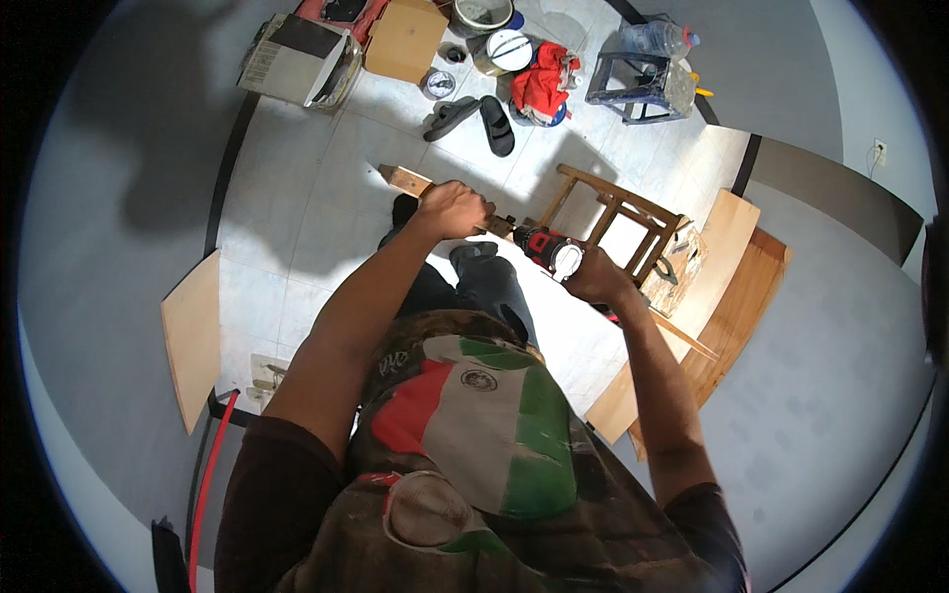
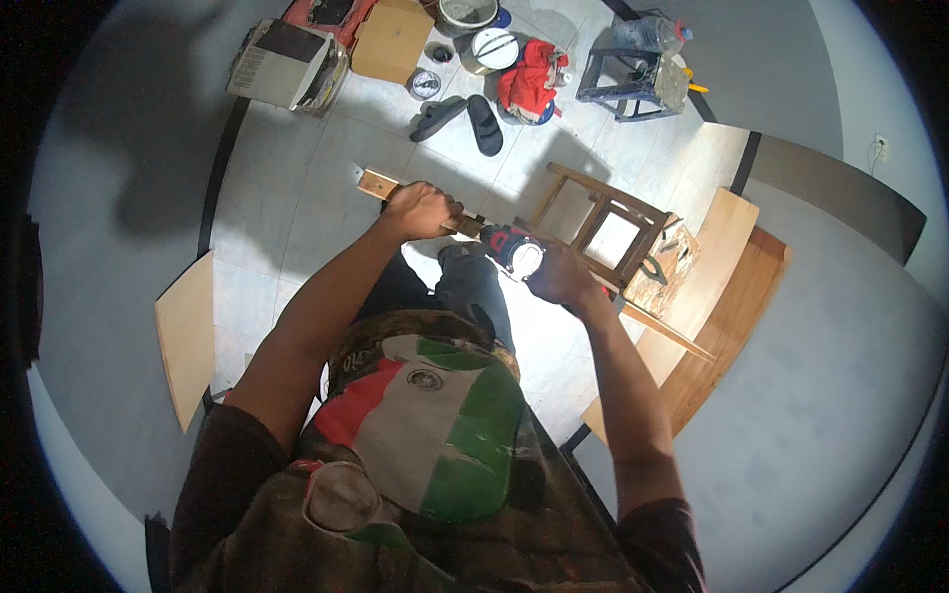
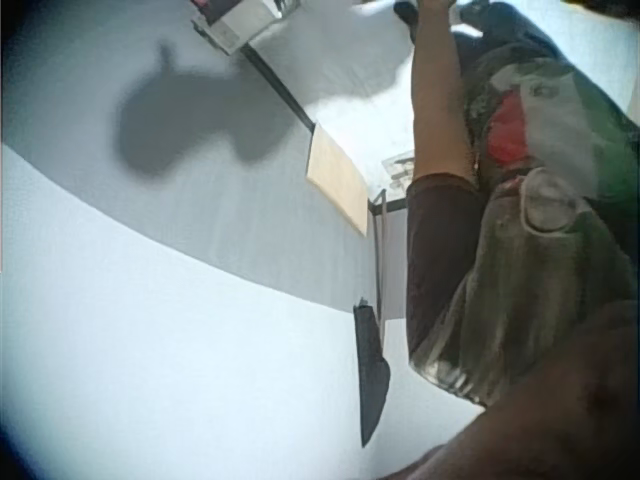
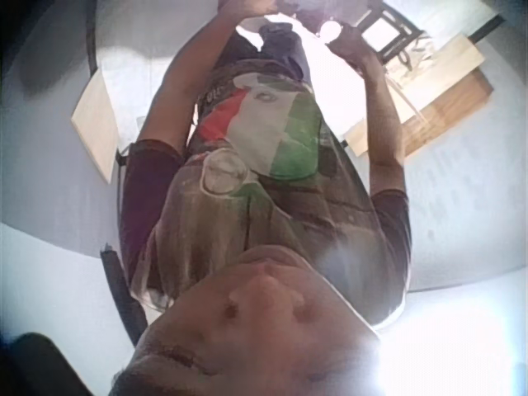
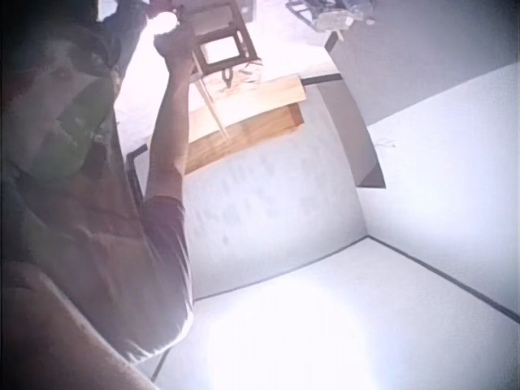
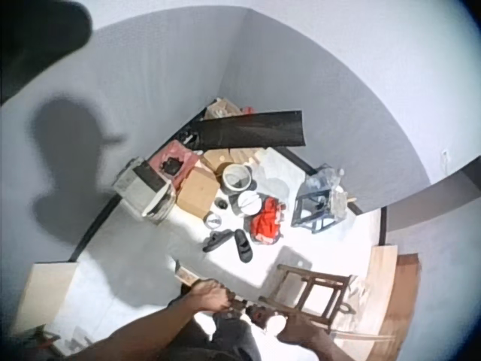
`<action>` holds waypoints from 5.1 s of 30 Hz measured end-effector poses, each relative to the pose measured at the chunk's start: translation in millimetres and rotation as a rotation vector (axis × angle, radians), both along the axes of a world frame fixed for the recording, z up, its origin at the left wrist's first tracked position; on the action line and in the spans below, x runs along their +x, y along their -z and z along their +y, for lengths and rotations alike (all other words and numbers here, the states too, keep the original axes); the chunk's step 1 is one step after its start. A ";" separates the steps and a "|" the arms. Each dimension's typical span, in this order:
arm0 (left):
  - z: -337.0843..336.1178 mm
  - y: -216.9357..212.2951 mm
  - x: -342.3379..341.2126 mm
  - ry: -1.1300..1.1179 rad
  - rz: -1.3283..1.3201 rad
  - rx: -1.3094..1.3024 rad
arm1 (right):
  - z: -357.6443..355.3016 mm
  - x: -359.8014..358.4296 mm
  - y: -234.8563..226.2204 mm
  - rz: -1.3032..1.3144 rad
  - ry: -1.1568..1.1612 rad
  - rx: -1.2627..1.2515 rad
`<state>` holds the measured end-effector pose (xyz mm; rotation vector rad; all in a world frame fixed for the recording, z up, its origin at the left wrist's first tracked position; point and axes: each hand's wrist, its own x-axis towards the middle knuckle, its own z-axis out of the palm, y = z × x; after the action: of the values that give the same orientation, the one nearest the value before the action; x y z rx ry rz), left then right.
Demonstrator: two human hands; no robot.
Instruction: The person assembles a wooden furniture frame using a cordless drill. They pick up screws from the floor, position them into pre-drilled holes on the wooden pieces, and drive them in to secure the joints.
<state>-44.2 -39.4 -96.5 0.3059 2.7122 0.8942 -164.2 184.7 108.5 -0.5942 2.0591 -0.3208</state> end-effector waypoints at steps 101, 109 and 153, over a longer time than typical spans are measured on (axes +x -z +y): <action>87.0 -76.6 -26.4 -0.084 -0.151 -0.412 | 332.1 124.8 -19.1 0.180 0.853 -0.376; 86.6 -47.6 -25.2 -0.202 -0.188 -0.310 | 338.1 130.9 4.2 0.144 0.944 -0.385; 754.1 -55.9 -323.0 -0.059 -0.318 -0.170 | 758.8 136.0 51.4 0.275 1.512 -0.180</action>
<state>-367.1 714.8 -40.5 0.0433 2.4883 0.6565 -28.2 943.6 57.1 1.0093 2.3755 -1.3182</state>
